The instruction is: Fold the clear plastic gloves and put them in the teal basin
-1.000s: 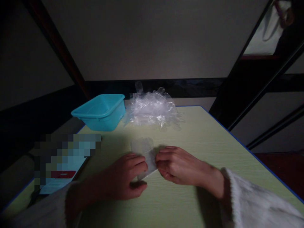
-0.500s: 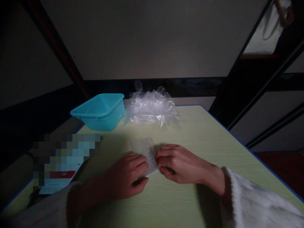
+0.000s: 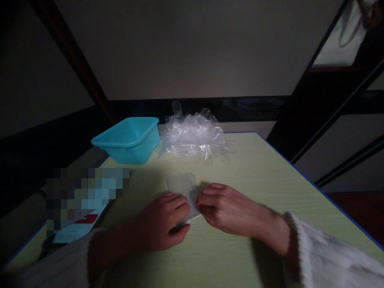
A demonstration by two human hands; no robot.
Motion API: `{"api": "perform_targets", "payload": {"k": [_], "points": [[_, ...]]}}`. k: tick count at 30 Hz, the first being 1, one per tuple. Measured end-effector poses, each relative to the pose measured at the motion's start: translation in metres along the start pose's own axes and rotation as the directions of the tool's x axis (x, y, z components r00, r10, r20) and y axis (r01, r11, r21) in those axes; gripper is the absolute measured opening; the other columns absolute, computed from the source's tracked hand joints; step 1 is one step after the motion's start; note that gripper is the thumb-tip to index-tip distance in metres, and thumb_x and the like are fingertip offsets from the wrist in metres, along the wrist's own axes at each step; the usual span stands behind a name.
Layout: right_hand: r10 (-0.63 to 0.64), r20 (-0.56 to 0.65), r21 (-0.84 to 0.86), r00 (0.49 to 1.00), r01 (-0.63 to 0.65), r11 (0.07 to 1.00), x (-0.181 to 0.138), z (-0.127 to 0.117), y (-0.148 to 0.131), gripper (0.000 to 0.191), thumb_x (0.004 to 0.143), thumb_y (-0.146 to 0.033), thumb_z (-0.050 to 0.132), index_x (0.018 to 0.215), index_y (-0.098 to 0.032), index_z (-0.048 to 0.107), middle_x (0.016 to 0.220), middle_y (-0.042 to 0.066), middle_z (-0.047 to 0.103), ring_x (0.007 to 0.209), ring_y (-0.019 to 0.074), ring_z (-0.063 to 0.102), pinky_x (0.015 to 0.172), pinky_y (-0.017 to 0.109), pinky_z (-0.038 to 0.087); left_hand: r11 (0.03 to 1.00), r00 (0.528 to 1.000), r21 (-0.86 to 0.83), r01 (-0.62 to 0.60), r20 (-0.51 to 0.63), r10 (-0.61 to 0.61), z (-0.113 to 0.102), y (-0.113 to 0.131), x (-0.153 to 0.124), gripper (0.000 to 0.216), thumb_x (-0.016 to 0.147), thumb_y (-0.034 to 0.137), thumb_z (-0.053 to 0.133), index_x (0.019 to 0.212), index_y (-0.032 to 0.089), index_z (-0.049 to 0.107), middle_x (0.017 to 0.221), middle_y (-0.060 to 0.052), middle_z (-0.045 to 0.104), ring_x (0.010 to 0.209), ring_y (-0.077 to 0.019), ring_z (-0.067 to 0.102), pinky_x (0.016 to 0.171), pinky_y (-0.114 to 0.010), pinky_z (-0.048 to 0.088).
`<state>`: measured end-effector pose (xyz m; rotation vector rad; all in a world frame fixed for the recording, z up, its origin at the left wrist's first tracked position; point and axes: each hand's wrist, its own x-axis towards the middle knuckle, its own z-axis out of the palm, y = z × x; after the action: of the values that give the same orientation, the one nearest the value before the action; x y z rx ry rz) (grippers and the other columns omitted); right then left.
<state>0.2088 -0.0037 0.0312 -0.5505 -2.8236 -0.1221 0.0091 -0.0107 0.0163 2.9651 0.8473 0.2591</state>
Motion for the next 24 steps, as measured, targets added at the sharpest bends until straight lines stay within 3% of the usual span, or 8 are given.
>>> {"api": "perform_targets", "payload": {"k": [10, 24], "points": [[0.098, -0.043, 0.155, 0.994, -0.090, 0.984, -0.0036, 0.0044, 0.0042, 0.018, 0.082, -0.013, 0.044, 0.080, -0.015, 0.061, 0.075, 0.005, 0.062, 0.074, 0.0175, 0.051, 0.070, 0.032, 0.040, 0.999, 1.000, 0.035, -0.014, -0.009, 0.015, 0.0005, 0.0009, -0.0005, 0.007, 0.080, 0.022, 0.048, 0.080, 0.016, 0.052, 0.078, -0.004, 0.057, 0.072, -0.0177, 0.053, 0.068, -0.031, 0.043], [0.190, -0.032, 0.266, 0.981, -0.175, 0.948, -0.0025, 0.0034, 0.0051, 0.016, 0.079, -0.012, 0.046, 0.075, -0.015, 0.061, 0.079, 0.007, 0.062, 0.073, 0.0168, 0.053, 0.069, 0.032, 0.041, 0.992, 1.000, 0.128, -0.008, -0.013, 0.010, 0.0002, 0.0068, 0.0001, 0.006, 0.080, 0.016, 0.046, 0.080, 0.016, 0.051, 0.076, -0.004, 0.057, 0.071, -0.0191, 0.054, 0.066, -0.033, 0.044]]}}
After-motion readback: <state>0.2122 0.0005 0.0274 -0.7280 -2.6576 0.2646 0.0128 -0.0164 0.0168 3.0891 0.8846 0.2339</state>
